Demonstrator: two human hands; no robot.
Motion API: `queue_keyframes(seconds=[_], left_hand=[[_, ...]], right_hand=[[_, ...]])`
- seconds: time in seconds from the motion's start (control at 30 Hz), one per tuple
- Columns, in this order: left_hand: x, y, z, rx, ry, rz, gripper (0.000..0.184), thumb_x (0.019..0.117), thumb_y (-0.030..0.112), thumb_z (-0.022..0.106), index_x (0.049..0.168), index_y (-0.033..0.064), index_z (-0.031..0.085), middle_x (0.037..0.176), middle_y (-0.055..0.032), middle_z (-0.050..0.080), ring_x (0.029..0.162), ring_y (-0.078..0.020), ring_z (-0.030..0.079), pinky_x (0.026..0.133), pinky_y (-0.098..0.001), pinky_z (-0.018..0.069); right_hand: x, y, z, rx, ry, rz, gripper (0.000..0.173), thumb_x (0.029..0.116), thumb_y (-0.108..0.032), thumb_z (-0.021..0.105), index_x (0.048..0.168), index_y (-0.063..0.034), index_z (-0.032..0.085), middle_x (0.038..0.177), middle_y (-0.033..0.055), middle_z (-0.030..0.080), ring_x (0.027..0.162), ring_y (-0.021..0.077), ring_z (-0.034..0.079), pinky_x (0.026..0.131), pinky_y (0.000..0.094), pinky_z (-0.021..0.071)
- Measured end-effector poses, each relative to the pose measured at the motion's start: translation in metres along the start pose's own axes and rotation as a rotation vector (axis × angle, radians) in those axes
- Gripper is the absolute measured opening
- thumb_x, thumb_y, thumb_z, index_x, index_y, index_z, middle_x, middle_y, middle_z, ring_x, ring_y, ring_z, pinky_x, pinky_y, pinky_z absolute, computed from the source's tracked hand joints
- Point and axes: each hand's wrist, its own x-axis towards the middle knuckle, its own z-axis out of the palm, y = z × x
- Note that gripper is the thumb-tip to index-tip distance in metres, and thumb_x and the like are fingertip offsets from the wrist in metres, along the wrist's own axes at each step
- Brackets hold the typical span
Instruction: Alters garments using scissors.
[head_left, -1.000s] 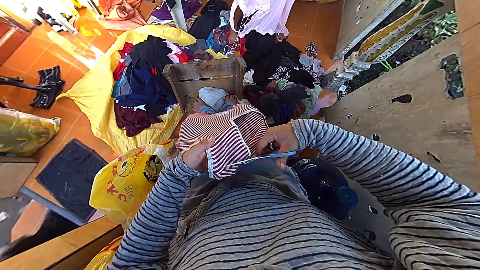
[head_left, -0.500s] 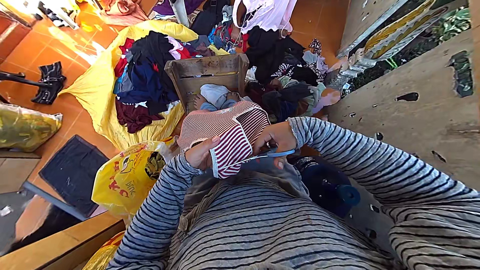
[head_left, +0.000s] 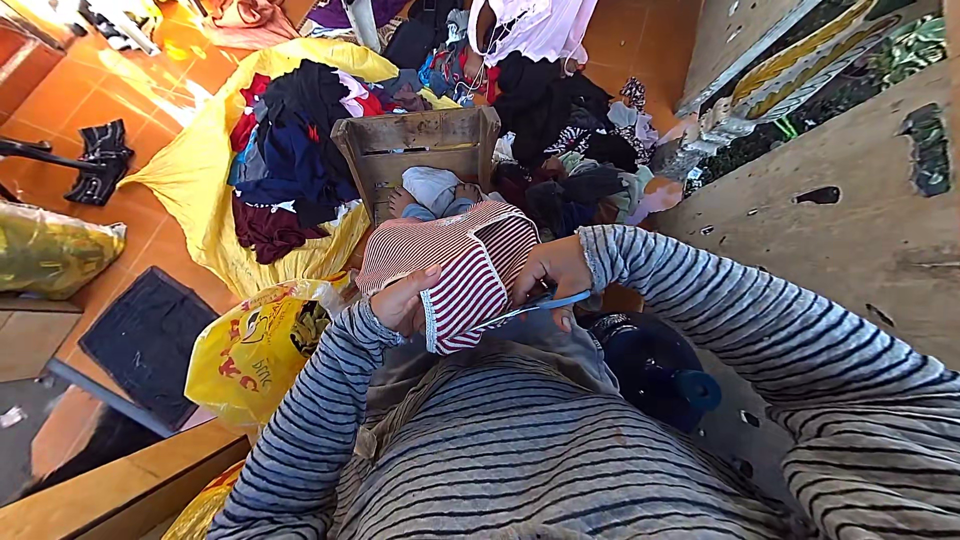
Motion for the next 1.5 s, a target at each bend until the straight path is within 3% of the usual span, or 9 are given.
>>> queue_keyframes(seconds=[0.2,0.43,0.53,0.67,0.73,0.9,1.17,1.3,1.5], left_hand=[[0.005,0.001,0.005,-0.049,0.024,0.024,0.032,0.0997,0.047,0.061,0.118,0.0233,0.074,0.109,0.0021,0.077,0.101,-0.0057,0.072,0.089,-0.0274,0.0592],[-0.007,0.010,-0.004,0.035,0.030,-0.161,0.032,0.0943,0.047,0.070,0.115,0.0221,0.073,0.106,0.0019,0.077,0.095,-0.0079,0.074,0.081,-0.0265,0.0617],[-0.017,0.017,0.005,0.282,0.288,-0.279,0.041,0.0849,0.030,0.079,0.117,0.0105,0.062,0.102,0.0030,0.076,0.092,-0.0091,0.074,0.082,-0.0285,0.0625],[-0.026,-0.001,0.031,0.530,0.612,-0.038,0.063,0.0749,0.007,0.080,0.124,0.0041,0.041,0.092,0.0029,0.074,0.081,-0.0086,0.073,0.079,-0.0269,0.0609],[-0.027,-0.010,0.036,0.569,0.570,0.120,0.069,0.0739,0.004,0.082,0.123,0.0098,0.035,0.097,0.0024,0.074,0.082,-0.0100,0.074,0.078,-0.0286,0.0620],[-0.020,-0.020,0.034,0.693,0.499,0.344,0.039,0.0811,-0.005,0.078,0.118,-0.0047,0.065,0.112,-0.0062,0.074,0.090,-0.0117,0.074,0.081,-0.0312,0.0637],[-0.026,-0.004,0.035,0.872,0.479,0.328,0.048,0.0821,0.000,0.079,0.126,-0.0071,0.063,0.115,-0.0124,0.074,0.082,-0.0127,0.074,0.072,-0.0286,0.0641],[-0.024,-0.002,0.039,0.864,0.447,0.275,0.049,0.0819,-0.002,0.079,0.127,-0.0080,0.062,0.119,-0.0122,0.072,0.090,-0.0124,0.075,0.076,-0.0281,0.0646],[-0.028,0.006,0.041,0.854,0.442,0.277,0.048,0.0784,-0.004,0.079,0.124,-0.0082,0.064,0.106,-0.0109,0.075,0.082,-0.0084,0.072,0.074,-0.0275,0.0619]], right_hand=[[0.011,0.007,0.007,0.032,0.020,-0.109,0.047,0.0759,-0.036,0.088,0.104,-0.0021,0.073,0.093,-0.0064,0.075,0.075,-0.0077,0.064,0.066,0.0110,0.0508],[0.008,0.013,0.004,0.041,0.004,-0.129,0.036,0.0810,-0.024,0.083,0.104,0.0013,0.072,0.093,-0.0068,0.075,0.070,-0.0127,0.057,0.062,0.0075,0.0443],[0.002,0.016,0.003,0.060,0.015,-0.120,0.036,0.0809,-0.024,0.082,0.105,-0.0004,0.072,0.088,-0.0102,0.073,0.062,-0.0146,0.049,0.056,0.0071,0.0382],[-0.002,0.023,0.004,0.150,0.046,-0.114,0.036,0.0817,-0.029,0.082,0.106,-0.0039,0.072,0.085,-0.0135,0.070,0.060,-0.0129,0.051,0.053,0.0075,0.0401],[0.002,0.031,0.004,0.181,0.033,-0.169,0.038,0.0820,-0.036,0.082,0.105,-0.0076,0.072,0.082,-0.0157,0.070,0.059,-0.0127,0.054,0.052,0.0074,0.0431],[0.013,0.021,0.008,0.180,0.032,-0.193,0.047,0.0810,-0.046,0.082,0.107,-0.0081,0.071,0.078,-0.0154,0.067,0.060,-0.0097,0.056,0.053,0.0095,0.0453],[0.016,0.009,0.016,0.147,0.052,-0.146,0.056,0.0769,-0.049,0.085,0.109,-0.0067,0.068,0.085,-0.0144,0.066,0.069,-0.0106,0.057,0.060,0.0091,0.0474],[0.023,0.007,0.017,0.132,0.064,-0.173,0.052,0.0769,-0.045,0.085,0.107,-0.0060,0.069,0.087,-0.0143,0.067,0.070,-0.0112,0.057,0.061,0.0089,0.0477],[0.020,0.003,0.018,-0.001,0.123,-0.168,0.053,0.0752,-0.041,0.085,0.102,0.0031,0.071,0.083,-0.0035,0.066,0.067,-0.0065,0.053,0.059,0.0124,0.0430]])
